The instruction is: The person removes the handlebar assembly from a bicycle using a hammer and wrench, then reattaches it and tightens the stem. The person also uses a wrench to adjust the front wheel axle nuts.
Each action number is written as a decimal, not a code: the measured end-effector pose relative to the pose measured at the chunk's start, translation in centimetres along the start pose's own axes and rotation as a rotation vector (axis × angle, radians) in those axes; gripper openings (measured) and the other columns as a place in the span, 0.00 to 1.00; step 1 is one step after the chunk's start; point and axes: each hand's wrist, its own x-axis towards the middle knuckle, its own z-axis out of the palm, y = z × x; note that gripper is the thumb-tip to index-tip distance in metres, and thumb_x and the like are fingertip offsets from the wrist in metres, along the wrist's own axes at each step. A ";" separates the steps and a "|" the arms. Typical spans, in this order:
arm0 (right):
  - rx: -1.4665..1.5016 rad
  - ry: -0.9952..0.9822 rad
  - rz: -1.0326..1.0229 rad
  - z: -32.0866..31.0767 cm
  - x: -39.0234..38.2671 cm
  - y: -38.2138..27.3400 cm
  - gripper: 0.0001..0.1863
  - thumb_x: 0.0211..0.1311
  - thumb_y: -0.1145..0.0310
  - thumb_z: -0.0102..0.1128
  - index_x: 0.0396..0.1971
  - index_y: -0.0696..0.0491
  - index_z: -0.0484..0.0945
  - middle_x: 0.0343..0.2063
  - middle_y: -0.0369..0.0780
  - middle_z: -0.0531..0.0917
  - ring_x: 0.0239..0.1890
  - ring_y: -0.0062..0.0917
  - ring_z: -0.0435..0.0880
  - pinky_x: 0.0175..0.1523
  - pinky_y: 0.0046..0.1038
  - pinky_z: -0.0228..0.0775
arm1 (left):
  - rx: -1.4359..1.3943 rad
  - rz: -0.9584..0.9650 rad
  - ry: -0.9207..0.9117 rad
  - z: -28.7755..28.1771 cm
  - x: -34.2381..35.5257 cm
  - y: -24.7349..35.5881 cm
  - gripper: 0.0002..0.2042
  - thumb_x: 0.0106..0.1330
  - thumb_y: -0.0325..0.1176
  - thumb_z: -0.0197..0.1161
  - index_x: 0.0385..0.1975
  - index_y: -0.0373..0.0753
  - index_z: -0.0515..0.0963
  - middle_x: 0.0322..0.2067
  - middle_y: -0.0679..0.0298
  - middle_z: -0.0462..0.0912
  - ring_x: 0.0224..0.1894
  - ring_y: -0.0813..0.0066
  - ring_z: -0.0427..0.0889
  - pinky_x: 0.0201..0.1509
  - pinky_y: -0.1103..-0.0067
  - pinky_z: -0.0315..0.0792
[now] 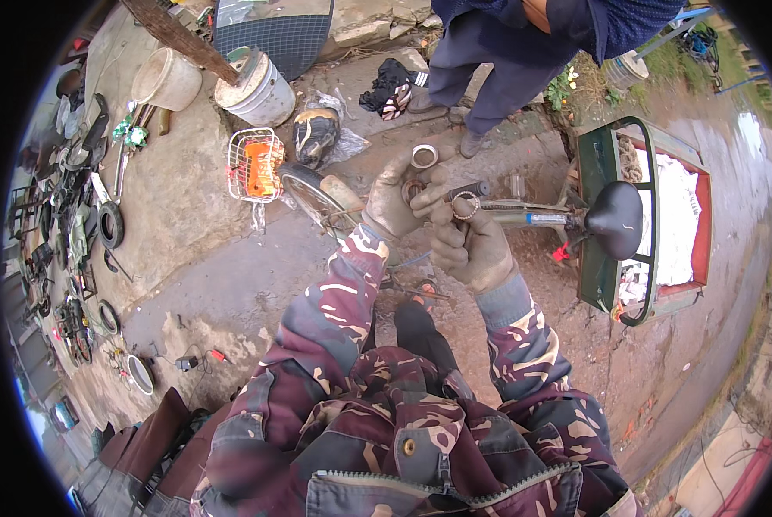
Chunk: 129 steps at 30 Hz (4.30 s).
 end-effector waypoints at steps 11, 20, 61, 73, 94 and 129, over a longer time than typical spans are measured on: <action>0.091 0.033 0.034 -2.3 -1.0 1.9 0.21 0.76 0.47 0.54 0.40 0.52 0.81 0.19 0.30 0.69 0.16 0.16 0.62 0.23 0.21 0.53 | -0.068 -0.037 0.004 0.6 0.1 0.1 0.36 0.75 0.65 0.51 0.56 0.31 0.80 0.32 0.65 0.87 0.18 0.82 0.60 0.22 0.83 0.53; 0.078 0.068 0.024 -2.8 -2.0 2.8 0.20 0.74 0.50 0.55 0.39 0.53 0.84 0.19 0.31 0.75 0.17 0.20 0.66 0.23 0.24 0.53 | -0.056 -0.074 0.069 0.7 0.0 0.1 0.37 0.75 0.66 0.49 0.55 0.32 0.81 0.31 0.64 0.87 0.18 0.82 0.61 0.21 0.83 0.54; -0.138 0.886 0.128 -15.1 6.6 11.4 0.37 0.71 0.35 0.52 0.62 0.55 0.73 0.53 0.42 0.79 0.54 0.33 0.79 0.56 0.37 0.74 | 0.136 0.103 0.599 -19.2 -15.3 -3.0 0.14 0.72 0.31 0.60 0.54 0.35 0.81 0.42 0.57 0.86 0.36 0.73 0.82 0.32 0.77 0.76; 0.112 1.097 0.093 -18.7 11.0 10.5 0.23 0.62 0.34 0.61 0.39 0.38 0.80 0.33 0.30 0.81 0.29 0.23 0.79 0.27 0.25 0.64 | 1.940 -0.015 0.655 -18.9 -8.1 -0.2 0.25 0.61 0.44 0.71 0.59 0.45 0.80 0.42 0.52 0.88 0.48 0.50 0.87 0.51 0.62 0.79; 0.140 1.032 -0.154 -19.8 11.4 11.9 0.34 0.66 0.32 0.55 0.53 0.48 0.76 0.51 0.41 0.82 0.47 0.35 0.86 0.48 0.37 0.85 | 2.167 -0.231 0.356 -19.3 -5.8 2.9 0.22 0.63 0.45 0.67 0.59 0.57 0.81 0.43 0.59 0.89 0.47 0.58 0.89 0.50 0.65 0.81; 0.380 0.890 -0.126 -26.8 14.2 13.5 0.37 0.58 0.49 0.68 0.63 0.56 0.72 0.59 0.46 0.77 0.60 0.38 0.81 0.69 0.46 0.73 | 2.206 -0.212 0.397 -19.9 -5.8 2.0 0.18 0.59 0.48 0.70 0.43 0.43 0.84 0.38 0.55 0.88 0.46 0.53 0.87 0.50 0.61 0.79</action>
